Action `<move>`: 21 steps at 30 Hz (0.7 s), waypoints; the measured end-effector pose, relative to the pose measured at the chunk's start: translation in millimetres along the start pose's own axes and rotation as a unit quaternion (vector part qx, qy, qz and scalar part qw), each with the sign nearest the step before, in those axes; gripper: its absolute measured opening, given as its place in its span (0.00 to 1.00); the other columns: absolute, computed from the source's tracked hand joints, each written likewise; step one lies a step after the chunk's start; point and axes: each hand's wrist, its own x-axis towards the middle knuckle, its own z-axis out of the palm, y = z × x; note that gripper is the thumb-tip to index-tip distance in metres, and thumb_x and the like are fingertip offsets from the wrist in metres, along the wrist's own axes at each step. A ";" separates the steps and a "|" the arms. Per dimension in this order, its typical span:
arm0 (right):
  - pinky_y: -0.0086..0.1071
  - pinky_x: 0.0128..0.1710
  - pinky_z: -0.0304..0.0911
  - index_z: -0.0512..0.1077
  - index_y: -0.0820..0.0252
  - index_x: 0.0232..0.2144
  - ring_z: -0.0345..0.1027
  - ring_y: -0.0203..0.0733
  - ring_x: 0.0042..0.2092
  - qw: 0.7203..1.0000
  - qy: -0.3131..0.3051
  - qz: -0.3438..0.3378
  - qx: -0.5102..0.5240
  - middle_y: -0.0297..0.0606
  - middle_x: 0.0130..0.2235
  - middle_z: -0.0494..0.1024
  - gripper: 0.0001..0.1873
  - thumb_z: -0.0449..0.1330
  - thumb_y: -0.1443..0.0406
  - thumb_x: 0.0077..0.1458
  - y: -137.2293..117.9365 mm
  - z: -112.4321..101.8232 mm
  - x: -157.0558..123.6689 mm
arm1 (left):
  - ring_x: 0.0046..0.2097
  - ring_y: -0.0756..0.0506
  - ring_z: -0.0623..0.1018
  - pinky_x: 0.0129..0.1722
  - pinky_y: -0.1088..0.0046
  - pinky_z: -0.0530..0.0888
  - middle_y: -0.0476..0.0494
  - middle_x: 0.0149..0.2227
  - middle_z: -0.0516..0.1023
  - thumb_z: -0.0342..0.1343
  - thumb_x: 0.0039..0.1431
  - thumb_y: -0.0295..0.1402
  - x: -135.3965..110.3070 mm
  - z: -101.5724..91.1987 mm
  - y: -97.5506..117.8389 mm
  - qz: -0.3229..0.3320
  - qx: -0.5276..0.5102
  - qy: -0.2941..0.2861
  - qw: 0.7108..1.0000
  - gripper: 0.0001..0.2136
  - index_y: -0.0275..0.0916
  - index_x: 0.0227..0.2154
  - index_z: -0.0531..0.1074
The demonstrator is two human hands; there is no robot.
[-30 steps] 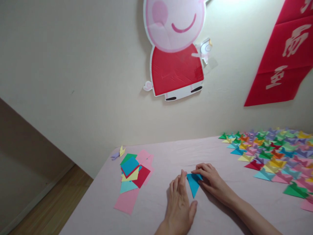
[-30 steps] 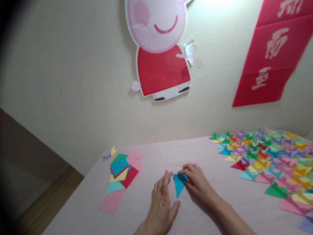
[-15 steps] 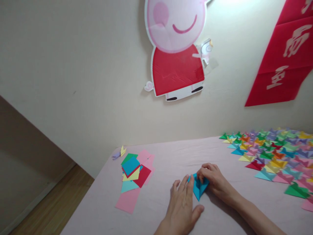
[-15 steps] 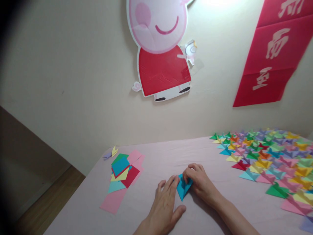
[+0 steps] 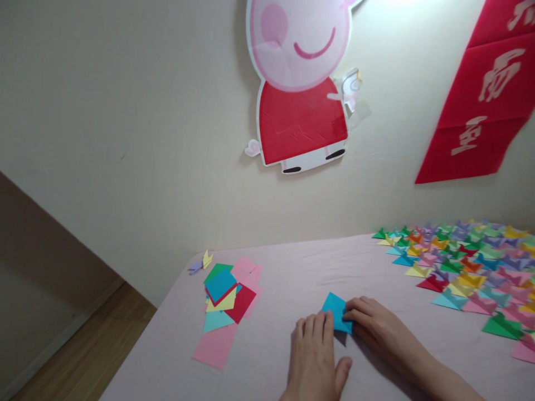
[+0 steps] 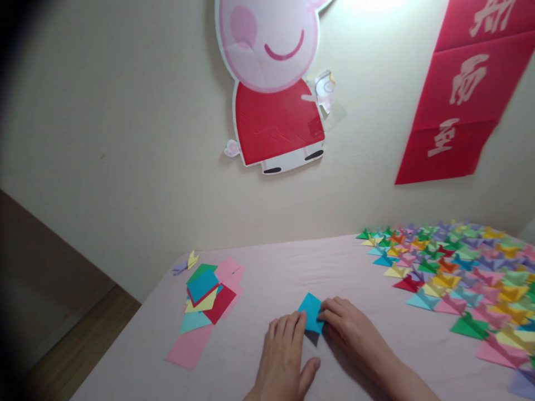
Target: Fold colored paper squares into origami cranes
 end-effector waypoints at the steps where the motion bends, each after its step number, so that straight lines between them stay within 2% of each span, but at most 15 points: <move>1: 0.34 0.42 0.67 0.75 0.54 0.36 0.72 0.42 0.40 0.999 -0.005 0.027 0.036 0.38 0.39 0.78 0.12 0.52 0.69 0.61 0.4 -0.6 2.8 | 0.61 0.35 0.65 0.62 0.51 0.61 0.38 0.64 0.64 0.48 0.66 0.50 -0.9 2.4 -1.1 -0.005 0.002 0.009 1.000 0.34 0.36 0.68 0.52; 3: 0.33 0.41 0.67 0.74 0.55 0.32 0.72 0.42 0.39 0.993 -0.012 0.081 0.089 0.39 0.36 0.77 0.13 0.50 0.64 0.64 0.8 -2.1 9.5 | 0.61 0.34 0.64 0.62 0.52 0.62 0.37 0.64 0.63 0.48 0.66 0.49 -2.4 6.6 -2.9 -0.015 0.009 0.019 1.000 0.35 0.34 0.68 0.49; 6: 0.34 0.38 0.66 0.71 0.56 0.28 0.72 0.43 0.36 0.979 -0.018 0.168 0.113 0.37 0.32 0.76 0.14 0.51 0.60 0.62 -1.2 -2.9 19.5 | 0.62 0.34 0.63 0.61 0.52 0.63 0.36 0.65 0.62 0.48 0.66 0.49 -2.7 8.4 -3.7 -0.026 0.017 0.017 0.999 0.35 0.36 0.69 0.46; 10: 0.35 0.37 0.64 0.70 0.55 0.31 0.73 0.45 0.37 0.964 -0.018 0.243 0.110 0.38 0.34 0.79 0.08 0.52 0.61 0.57 -5.2 1.1 27.9 | 0.61 0.33 0.63 0.60 0.50 0.64 0.39 0.66 0.59 0.48 0.66 0.48 0.1 2.5 -2.9 -0.024 0.008 0.003 1.000 0.32 0.43 0.69 0.48; 15: 0.34 0.37 0.63 0.69 0.53 0.36 0.73 0.46 0.38 0.964 -0.005 0.246 0.098 0.37 0.35 0.79 0.08 0.52 0.61 0.56 -3.2 7.0 31.3 | 0.61 0.34 0.62 0.59 0.49 0.64 0.40 0.65 0.59 0.48 0.66 0.48 4.2 -3.4 -1.7 -0.025 -0.017 -0.007 1.000 0.28 0.45 0.66 0.56; 21: 0.35 0.37 0.64 0.71 0.53 0.34 0.73 0.45 0.37 0.971 0.008 0.228 0.077 0.37 0.34 0.79 0.08 0.51 0.63 0.56 -1.0 9.3 32.5 | 0.59 0.34 0.62 0.58 0.50 0.65 0.41 0.65 0.59 0.49 0.65 0.47 8.2 -8.0 1.6 -0.030 -0.019 -0.016 0.999 0.27 0.45 0.65 0.57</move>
